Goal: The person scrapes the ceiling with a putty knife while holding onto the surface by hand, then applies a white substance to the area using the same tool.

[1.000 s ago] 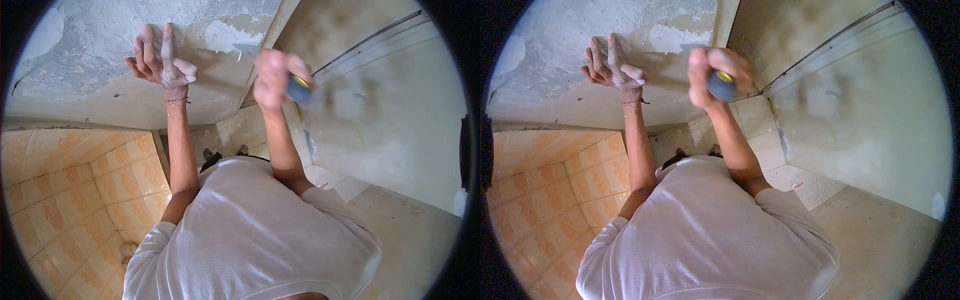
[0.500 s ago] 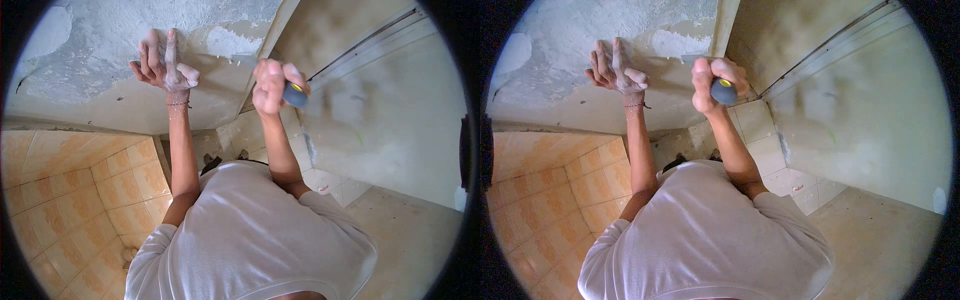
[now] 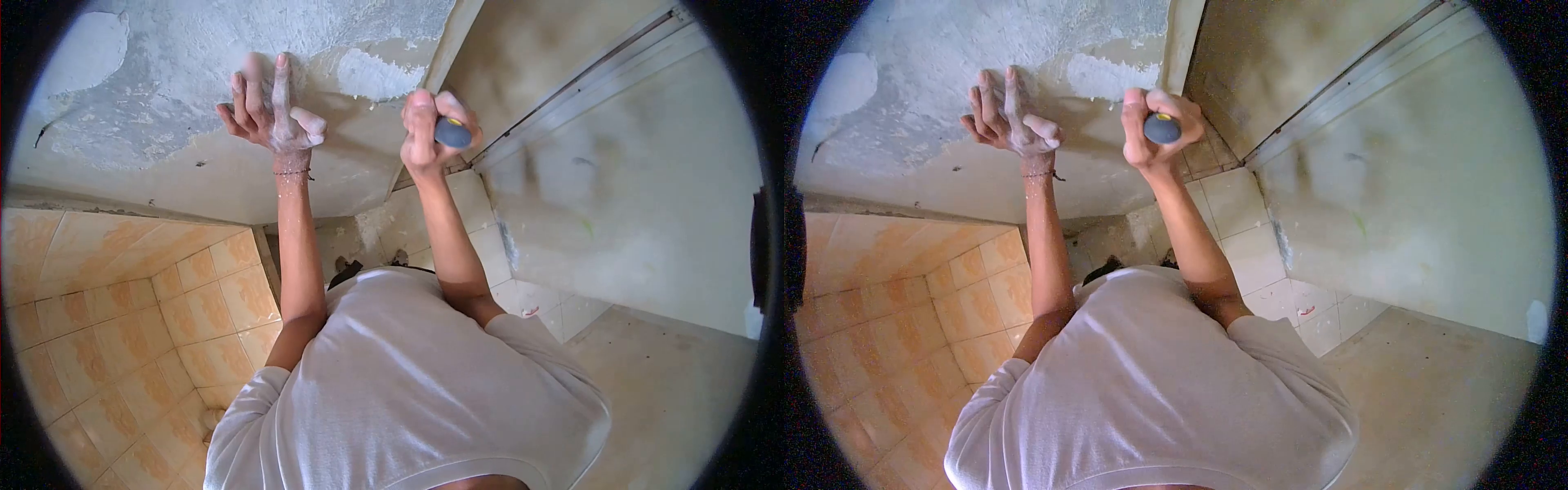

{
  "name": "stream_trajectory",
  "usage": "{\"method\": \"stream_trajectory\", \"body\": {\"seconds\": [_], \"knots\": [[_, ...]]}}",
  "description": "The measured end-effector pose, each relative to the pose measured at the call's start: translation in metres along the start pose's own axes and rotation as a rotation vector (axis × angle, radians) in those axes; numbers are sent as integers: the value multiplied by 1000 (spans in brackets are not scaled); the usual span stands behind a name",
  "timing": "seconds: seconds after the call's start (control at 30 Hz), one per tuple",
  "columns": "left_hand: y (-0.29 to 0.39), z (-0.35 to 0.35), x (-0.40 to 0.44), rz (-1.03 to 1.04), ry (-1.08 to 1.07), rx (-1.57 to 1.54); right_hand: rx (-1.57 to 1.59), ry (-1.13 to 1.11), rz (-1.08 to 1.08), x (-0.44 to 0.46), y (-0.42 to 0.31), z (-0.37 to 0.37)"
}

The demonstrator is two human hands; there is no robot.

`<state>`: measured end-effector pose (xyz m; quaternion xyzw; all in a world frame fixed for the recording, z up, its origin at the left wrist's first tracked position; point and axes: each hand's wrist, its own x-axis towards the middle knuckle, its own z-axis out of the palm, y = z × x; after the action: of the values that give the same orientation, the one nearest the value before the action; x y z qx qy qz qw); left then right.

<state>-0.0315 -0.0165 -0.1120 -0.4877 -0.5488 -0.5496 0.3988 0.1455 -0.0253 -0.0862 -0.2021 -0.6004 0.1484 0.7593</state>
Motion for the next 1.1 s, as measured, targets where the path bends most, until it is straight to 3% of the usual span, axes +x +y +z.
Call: {"method": "stream_trajectory", "body": {"seconds": [0.1,0.2,0.33,0.47,0.53,0.6,0.63,0.73,0.77,0.87,0.9,0.93,1.03,1.1], "knots": [[1,-1,0,0,2,3,216,195,-50,1,-18,3],[2,-2,2,8,-1,1,201,78,46,0,-11,-5],[0,-1,2,19,18,-12,-58,40,-16,-14,11,-5],[1,0,3,18,13,5,420,126,104,23,-53,7],[0,-2,1,41,25,-9,416,151,98,21,-41,17],[0,-3,2,27,2,-6,-16,15,-57,-2,-1,21],[2,-2,2,27,9,-9,48,65,54,-7,2,24],[1,-3,3,-9,-12,13,202,141,13,3,-26,17],[0,-1,3,-1,0,1,300,139,91,13,-47,16],[2,-5,2,12,-6,-4,189,48,-21,17,-38,16],[3,-5,4,20,-8,4,-8,130,-106,-3,-5,25],[4,-4,4,20,-5,-1,35,-1,-30,-6,0,24],[1,0,4,30,30,-5,37,30,-6,-11,-8,18],[1,-3,1,-7,-25,19,511,77,48,-2,-26,15]]}}
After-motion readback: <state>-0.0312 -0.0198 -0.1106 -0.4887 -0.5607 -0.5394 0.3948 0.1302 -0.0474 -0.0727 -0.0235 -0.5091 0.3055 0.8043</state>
